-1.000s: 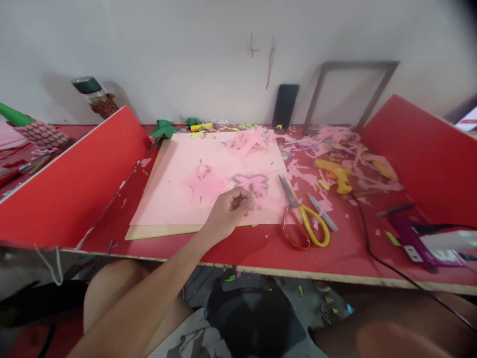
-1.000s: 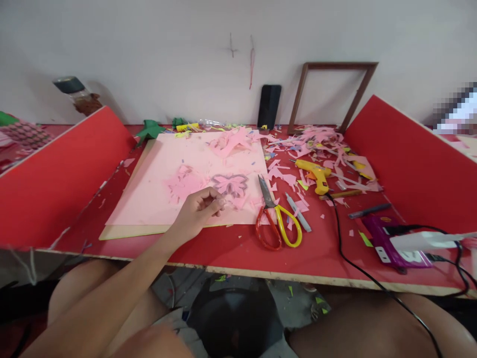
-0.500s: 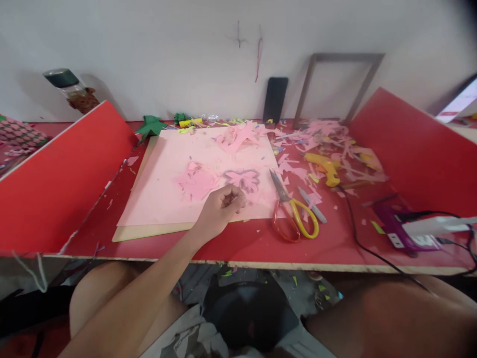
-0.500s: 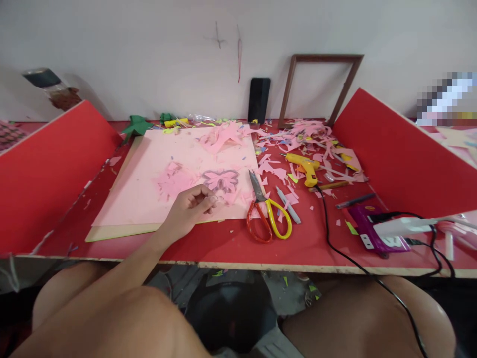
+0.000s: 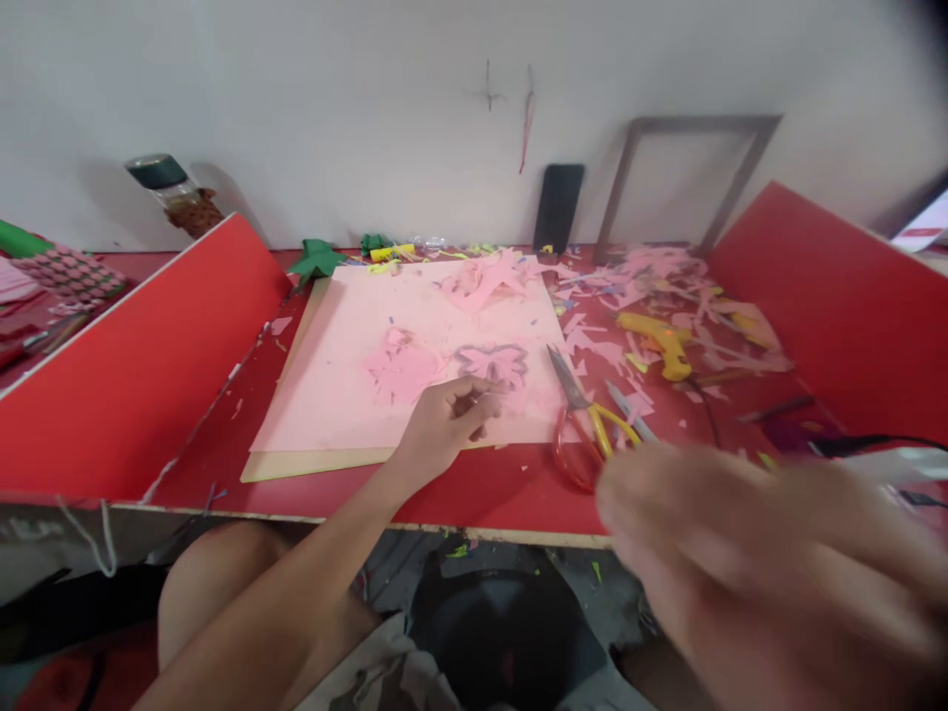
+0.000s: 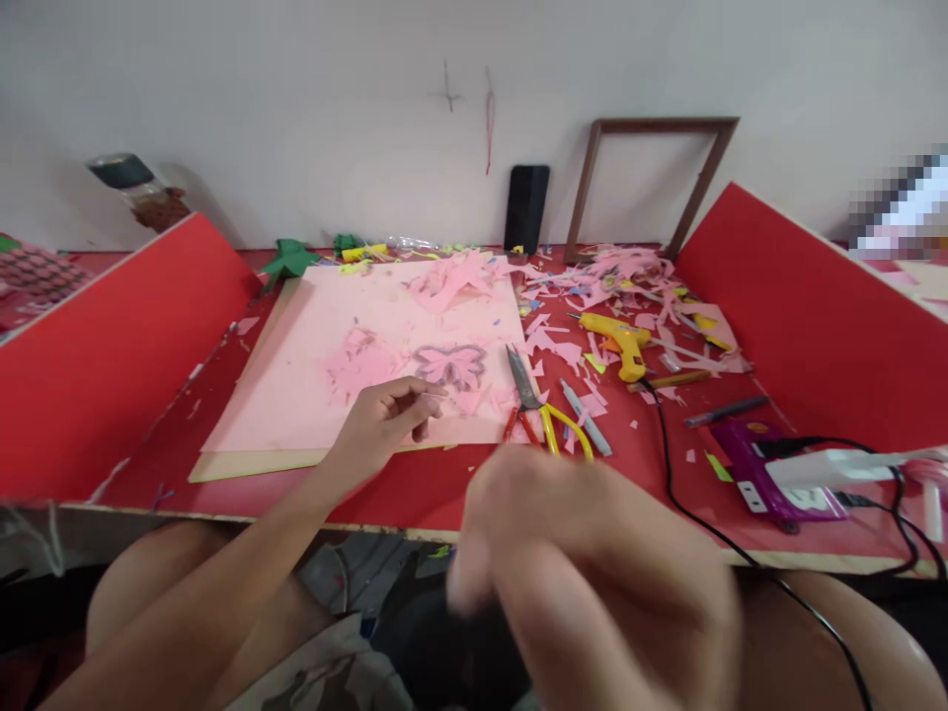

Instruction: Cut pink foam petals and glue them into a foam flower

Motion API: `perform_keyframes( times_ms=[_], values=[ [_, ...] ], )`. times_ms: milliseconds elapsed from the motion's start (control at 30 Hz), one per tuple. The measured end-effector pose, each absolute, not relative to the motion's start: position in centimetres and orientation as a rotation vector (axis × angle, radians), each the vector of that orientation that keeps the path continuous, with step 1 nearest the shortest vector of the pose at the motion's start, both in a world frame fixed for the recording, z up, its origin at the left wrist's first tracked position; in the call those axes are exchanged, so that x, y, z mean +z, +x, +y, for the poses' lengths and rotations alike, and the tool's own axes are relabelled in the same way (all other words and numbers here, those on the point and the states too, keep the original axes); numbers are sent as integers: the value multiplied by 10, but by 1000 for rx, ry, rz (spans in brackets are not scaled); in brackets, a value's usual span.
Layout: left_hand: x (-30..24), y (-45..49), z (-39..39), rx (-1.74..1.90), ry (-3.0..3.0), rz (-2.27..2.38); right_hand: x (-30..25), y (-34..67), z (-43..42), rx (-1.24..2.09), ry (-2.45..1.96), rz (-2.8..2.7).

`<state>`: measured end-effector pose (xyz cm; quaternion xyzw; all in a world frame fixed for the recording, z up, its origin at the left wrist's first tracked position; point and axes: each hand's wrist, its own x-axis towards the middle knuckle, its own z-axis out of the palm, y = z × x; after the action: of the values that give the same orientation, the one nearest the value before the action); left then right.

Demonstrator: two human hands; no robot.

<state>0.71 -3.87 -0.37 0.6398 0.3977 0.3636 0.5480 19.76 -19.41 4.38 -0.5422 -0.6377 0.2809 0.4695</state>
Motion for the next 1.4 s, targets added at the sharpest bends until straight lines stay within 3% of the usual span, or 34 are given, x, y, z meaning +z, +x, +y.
perform_keyframes(
  times_ms=[100,200,433,800,933,1033,1100,1267,1400],
  values=[
    [-4,8,-39,853,1520,956,40,201,-132,595,-1387,-1477],
    [-5,11,-40,823,1494,920,20,208,-98,711,-1448,-1553],
    [-6,15,-49,723,1549,871,-16,196,-104,1038,-1392,-1392],
    [-6,17,-55,672,1672,866,-21,202,-103,1149,-1270,-1300],
    [11,-12,-32,683,2002,1174,-25,206,-103,1072,-1312,-1285],
    [25,-54,1,795,2164,1711,-31,208,-104,940,-1372,-1346],
    [27,-83,22,633,2154,2040,-35,209,-103,893,-1387,-1407],
    [15,-114,48,257,2032,2059,-39,209,-104,896,-1384,-1477],
    [9,-102,49,211,2093,2076,-38,209,-104,920,-1378,-1470]
  ],
)
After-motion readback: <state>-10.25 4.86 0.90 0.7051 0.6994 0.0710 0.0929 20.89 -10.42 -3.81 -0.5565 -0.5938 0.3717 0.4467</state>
